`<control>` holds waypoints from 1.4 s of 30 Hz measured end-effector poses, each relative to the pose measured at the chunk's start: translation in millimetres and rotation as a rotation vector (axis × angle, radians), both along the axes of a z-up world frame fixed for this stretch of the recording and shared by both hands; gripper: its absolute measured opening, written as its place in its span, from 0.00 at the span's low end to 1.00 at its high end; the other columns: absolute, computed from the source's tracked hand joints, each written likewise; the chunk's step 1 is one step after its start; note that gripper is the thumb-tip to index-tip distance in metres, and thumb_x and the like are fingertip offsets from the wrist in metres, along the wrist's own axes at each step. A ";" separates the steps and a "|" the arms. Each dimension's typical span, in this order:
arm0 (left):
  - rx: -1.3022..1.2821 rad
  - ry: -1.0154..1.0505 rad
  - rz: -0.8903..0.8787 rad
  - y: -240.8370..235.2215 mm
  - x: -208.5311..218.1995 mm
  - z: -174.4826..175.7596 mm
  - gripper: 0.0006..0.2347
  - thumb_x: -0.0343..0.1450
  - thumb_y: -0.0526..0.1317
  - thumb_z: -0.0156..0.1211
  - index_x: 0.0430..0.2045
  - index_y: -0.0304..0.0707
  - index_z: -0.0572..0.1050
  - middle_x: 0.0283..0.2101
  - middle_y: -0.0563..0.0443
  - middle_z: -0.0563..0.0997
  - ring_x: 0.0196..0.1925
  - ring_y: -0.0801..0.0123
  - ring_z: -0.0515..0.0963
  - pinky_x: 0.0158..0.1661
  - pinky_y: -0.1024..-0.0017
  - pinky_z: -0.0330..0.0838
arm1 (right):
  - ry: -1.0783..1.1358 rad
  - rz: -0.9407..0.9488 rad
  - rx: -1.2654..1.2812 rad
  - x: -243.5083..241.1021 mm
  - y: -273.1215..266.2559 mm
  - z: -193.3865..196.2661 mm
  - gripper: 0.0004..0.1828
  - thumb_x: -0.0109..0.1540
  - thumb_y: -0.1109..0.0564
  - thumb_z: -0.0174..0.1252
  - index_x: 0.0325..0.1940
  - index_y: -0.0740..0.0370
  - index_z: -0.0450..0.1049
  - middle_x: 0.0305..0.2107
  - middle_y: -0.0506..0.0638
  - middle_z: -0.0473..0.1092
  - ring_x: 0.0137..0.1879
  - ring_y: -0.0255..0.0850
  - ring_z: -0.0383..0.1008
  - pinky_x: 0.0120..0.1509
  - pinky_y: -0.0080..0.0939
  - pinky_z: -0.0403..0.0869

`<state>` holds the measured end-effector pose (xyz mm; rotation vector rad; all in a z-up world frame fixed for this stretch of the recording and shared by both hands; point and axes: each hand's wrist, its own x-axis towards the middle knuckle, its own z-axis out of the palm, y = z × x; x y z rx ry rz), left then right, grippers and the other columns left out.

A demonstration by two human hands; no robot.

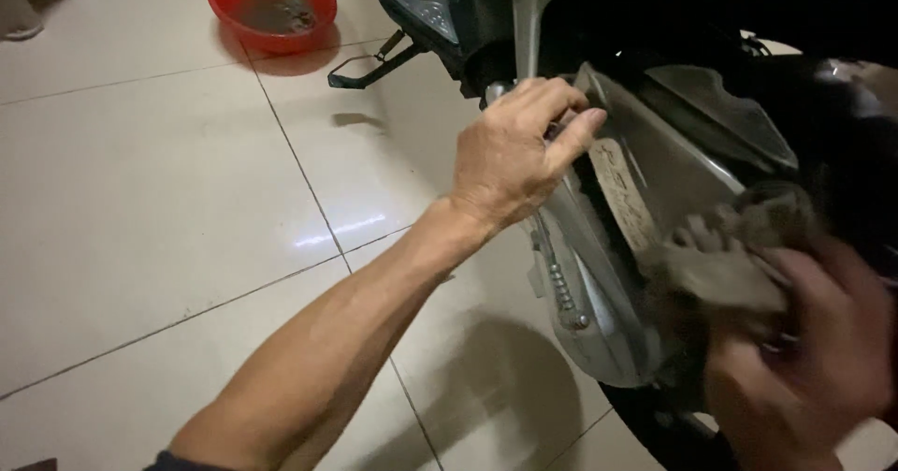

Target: Cleaning the rear suspension and engine area of a motorcycle with a damp cloth.

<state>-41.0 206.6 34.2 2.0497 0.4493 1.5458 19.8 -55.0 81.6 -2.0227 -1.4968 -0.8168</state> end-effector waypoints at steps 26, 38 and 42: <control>-0.697 -0.020 -0.216 46.4 -58.5 -49.9 0.15 0.71 0.49 0.45 0.45 0.58 0.79 0.32 0.67 0.81 0.29 0.77 0.75 0.34 0.76 0.69 | -0.574 -0.044 -0.705 16.2 101.2 15.8 0.32 0.46 0.49 0.65 0.56 0.45 0.73 0.59 0.51 0.73 0.59 0.50 0.77 0.56 0.50 0.77; -0.857 -0.094 -0.295 39.3 -64.5 -44.8 0.14 0.72 0.47 0.49 0.49 0.52 0.76 0.21 0.62 0.69 0.23 0.77 0.66 0.28 0.76 0.65 | -0.511 -0.012 -0.563 24.6 240.0 20.6 0.12 0.61 0.61 0.61 0.50 0.59 0.76 0.38 0.59 0.66 0.36 0.54 0.70 0.28 0.53 0.74; -0.820 -0.175 -0.385 43.4 -64.0 -50.9 0.15 0.74 0.48 0.50 0.55 0.52 0.72 0.54 0.45 0.82 0.55 0.54 0.83 0.57 0.57 0.76 | -0.495 0.021 -0.442 68.4 265.1 -11.1 0.13 0.55 0.63 0.56 0.40 0.53 0.80 0.38 0.54 0.73 0.37 0.53 0.78 0.34 0.48 0.76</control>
